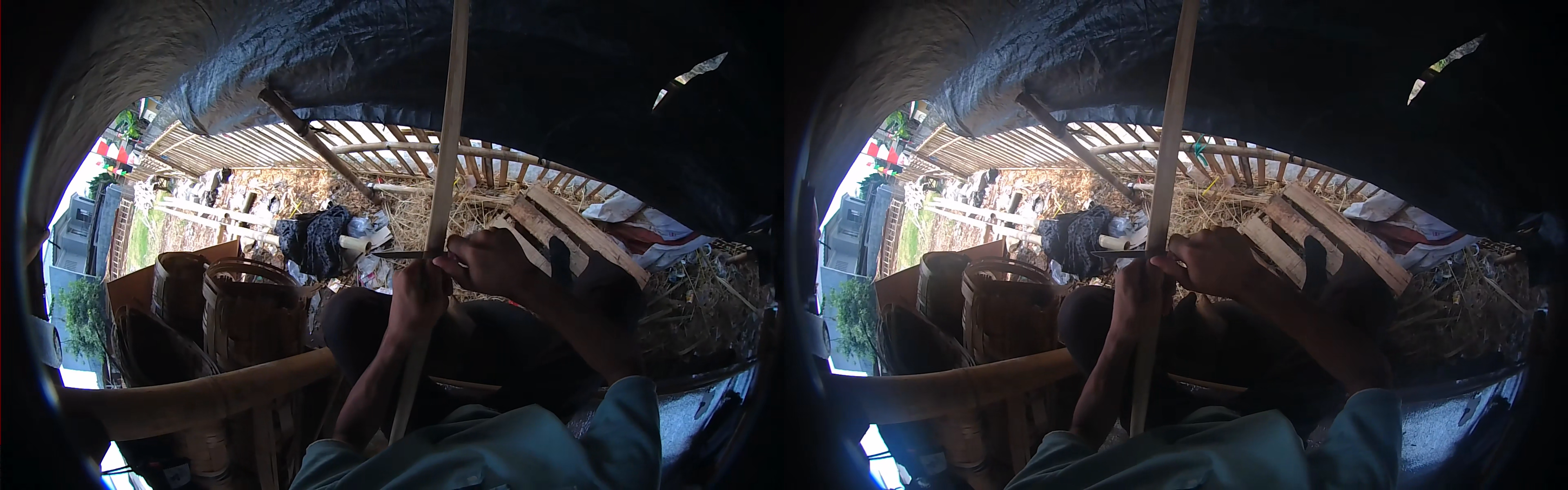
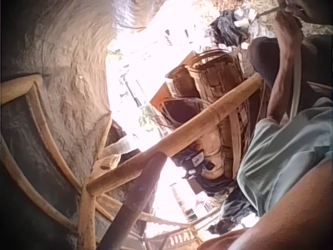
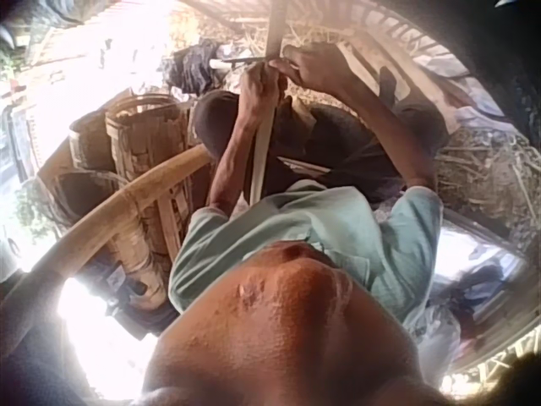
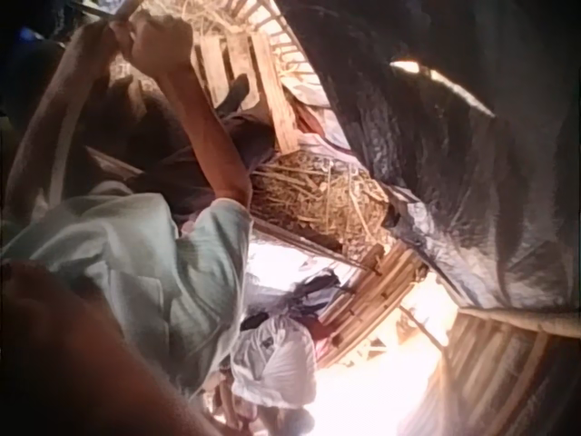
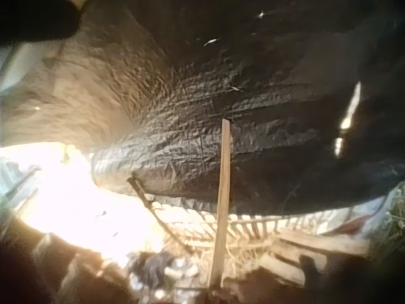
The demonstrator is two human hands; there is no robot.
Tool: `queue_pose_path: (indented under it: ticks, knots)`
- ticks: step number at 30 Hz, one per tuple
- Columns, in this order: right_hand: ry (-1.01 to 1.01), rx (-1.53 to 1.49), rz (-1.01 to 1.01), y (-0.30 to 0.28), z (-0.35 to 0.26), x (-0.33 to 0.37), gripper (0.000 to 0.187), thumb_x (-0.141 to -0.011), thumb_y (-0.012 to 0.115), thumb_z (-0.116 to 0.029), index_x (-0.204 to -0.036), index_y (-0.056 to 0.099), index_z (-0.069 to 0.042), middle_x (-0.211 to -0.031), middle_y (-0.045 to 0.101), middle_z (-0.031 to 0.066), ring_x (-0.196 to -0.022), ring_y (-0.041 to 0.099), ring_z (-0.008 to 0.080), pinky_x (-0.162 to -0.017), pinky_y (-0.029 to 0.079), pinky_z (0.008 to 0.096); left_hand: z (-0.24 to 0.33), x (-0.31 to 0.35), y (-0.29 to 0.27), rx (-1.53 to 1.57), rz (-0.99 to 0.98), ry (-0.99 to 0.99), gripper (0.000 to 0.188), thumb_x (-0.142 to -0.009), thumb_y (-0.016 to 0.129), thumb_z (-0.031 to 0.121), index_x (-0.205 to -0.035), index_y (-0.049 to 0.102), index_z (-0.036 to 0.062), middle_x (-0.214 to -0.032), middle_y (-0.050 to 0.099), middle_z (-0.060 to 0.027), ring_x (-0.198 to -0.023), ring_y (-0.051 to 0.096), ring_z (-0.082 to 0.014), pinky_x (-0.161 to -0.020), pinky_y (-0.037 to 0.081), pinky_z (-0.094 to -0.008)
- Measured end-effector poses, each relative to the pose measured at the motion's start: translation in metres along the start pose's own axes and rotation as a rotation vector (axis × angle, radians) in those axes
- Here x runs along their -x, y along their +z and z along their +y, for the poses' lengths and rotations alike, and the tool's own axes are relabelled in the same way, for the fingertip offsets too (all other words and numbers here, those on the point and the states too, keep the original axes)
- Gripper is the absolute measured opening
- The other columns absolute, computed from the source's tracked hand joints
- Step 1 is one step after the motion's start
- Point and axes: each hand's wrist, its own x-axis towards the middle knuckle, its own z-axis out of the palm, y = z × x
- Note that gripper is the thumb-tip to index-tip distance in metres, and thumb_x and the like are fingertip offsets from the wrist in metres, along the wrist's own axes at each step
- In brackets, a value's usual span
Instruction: The person uses a knife to shave and smooth thin layers off a wooden strip by holding it against a vertical wooden pole.
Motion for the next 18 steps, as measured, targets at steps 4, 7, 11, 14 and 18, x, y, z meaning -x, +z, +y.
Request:
queue_pose_path:
  ticks: [4, 7, 11, 14, 18]
  knots:
    - [-0.007, -0.038, 0.034, 0.003, 0.001, 0.003, 0.046, -0.087, 0.047, -0.049, -0.074, 0.060, -0.006, -0.049, 0.055, 0.0087, -0.046, 0.060, 0.0257, -0.048, 0.049, 0.0383, 0.022, -0.007, -0.014, 0.449, -0.118, -0.504, 0.024, -0.090, 0.042, 0.010, -0.074, 0.053, -0.0044, -0.061, 0.061, -0.0133, -0.056, 0.064, -0.0203, -0.048, 0.048, -0.0312]
    - [-0.015, -0.023, 0.063, 0.002, -0.001, 0.004, 0.045, -0.087, 0.049, -0.047, -0.073, 0.060, -0.006, -0.049, 0.055, 0.0088, -0.045, 0.059, 0.0259, -0.047, 0.049, 0.0384, 0.023, -0.007, -0.016, 0.362, -0.129, -0.444, 0.024, -0.091, 0.041, 0.010, -0.075, 0.052, -0.0050, -0.063, 0.062, -0.0146, -0.056, 0.064, -0.0199, -0.050, 0.051, -0.0300]
    - [-0.020, -0.019, -0.003, -0.003, -0.004, 0.002, 0.033, -0.086, 0.055, -0.038, -0.076, 0.057, -0.007, -0.053, 0.056, 0.0103, -0.047, 0.059, 0.0254, -0.047, 0.048, 0.0365, 0.013, 0.004, -0.016, 0.845, -0.071, -0.456, 0.024, -0.093, 0.042, 0.014, -0.083, 0.050, -0.0051, -0.067, 0.061, -0.0117, -0.061, 0.065, -0.0196, -0.053, 0.054, -0.0303]
    - [-0.016, -0.054, -0.004, -0.001, -0.004, 0.003, 0.033, -0.086, 0.054, -0.038, -0.075, 0.056, -0.007, -0.053, 0.056, 0.0107, -0.048, 0.059, 0.0262, -0.046, 0.048, 0.0368, 0.007, 0.006, -0.011, 0.918, -0.005, -0.470, 0.024, -0.094, 0.043, 0.017, -0.089, 0.049, -0.0054, -0.067, 0.056, -0.0056, -0.066, 0.063, -0.0174, -0.055, 0.055, -0.0317]
    - [-0.019, -0.053, 0.018, 0.000, -0.002, 0.005, 0.033, -0.086, 0.055, -0.038, -0.074, 0.056, -0.007, -0.053, 0.056, 0.0107, -0.048, 0.059, 0.0267, -0.046, 0.047, 0.0367, 0.011, 0.001, -0.017, 0.886, -0.064, -0.563, 0.024, -0.094, 0.045, 0.019, -0.089, 0.051, -0.0035, -0.065, 0.050, -0.0006, -0.062, 0.058, -0.0103, -0.057, 0.054, -0.0279]
